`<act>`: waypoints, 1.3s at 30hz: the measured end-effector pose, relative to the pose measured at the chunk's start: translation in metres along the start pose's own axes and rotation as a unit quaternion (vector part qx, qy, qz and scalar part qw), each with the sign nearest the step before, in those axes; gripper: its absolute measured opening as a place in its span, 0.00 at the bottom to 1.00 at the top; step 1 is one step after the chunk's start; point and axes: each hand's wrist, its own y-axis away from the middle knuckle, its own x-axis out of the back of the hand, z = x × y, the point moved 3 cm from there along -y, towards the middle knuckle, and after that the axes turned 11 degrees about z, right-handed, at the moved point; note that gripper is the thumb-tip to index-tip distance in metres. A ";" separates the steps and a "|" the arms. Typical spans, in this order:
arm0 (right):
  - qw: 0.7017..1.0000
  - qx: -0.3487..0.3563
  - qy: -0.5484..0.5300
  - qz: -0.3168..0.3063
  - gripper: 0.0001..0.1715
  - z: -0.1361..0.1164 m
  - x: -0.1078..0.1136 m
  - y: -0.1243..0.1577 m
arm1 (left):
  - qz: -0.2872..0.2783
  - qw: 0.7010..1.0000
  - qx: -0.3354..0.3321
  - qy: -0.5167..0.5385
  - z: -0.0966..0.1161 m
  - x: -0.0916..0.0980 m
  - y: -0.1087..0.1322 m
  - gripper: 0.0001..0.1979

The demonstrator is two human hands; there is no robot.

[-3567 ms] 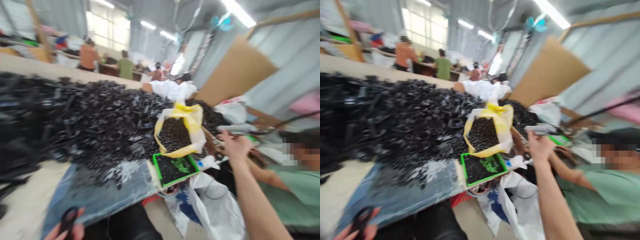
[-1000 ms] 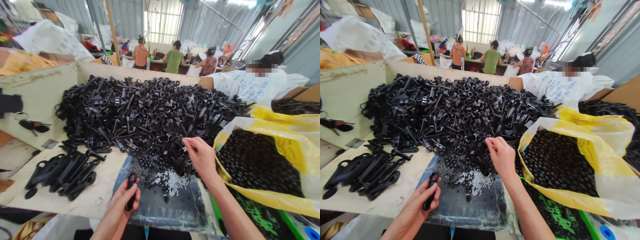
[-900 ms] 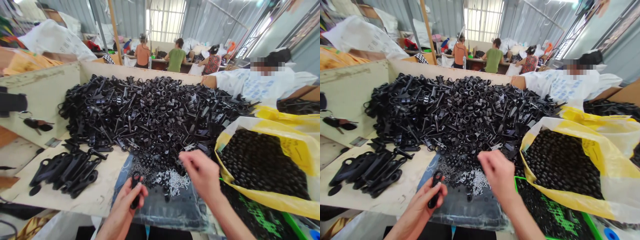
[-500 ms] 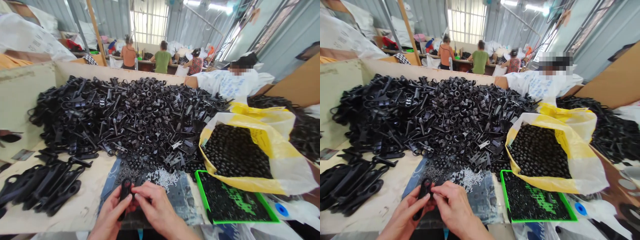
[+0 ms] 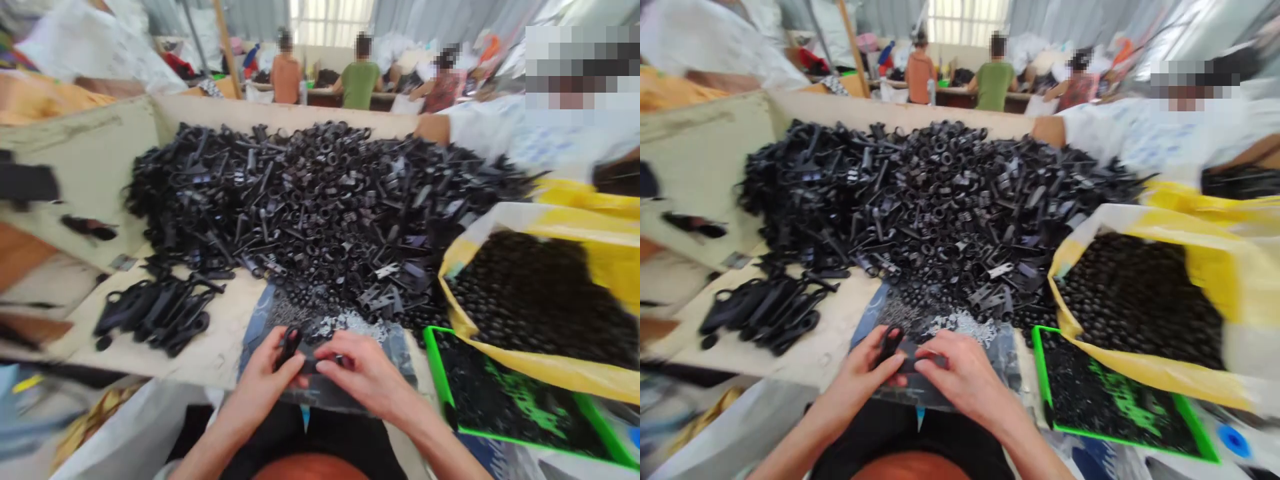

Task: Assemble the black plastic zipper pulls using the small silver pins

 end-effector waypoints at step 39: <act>0.975 0.101 -0.037 0.196 0.13 -0.025 -0.069 0.030 | 0.154 0.974 -0.031 0.165 -0.027 0.001 0.022 0.19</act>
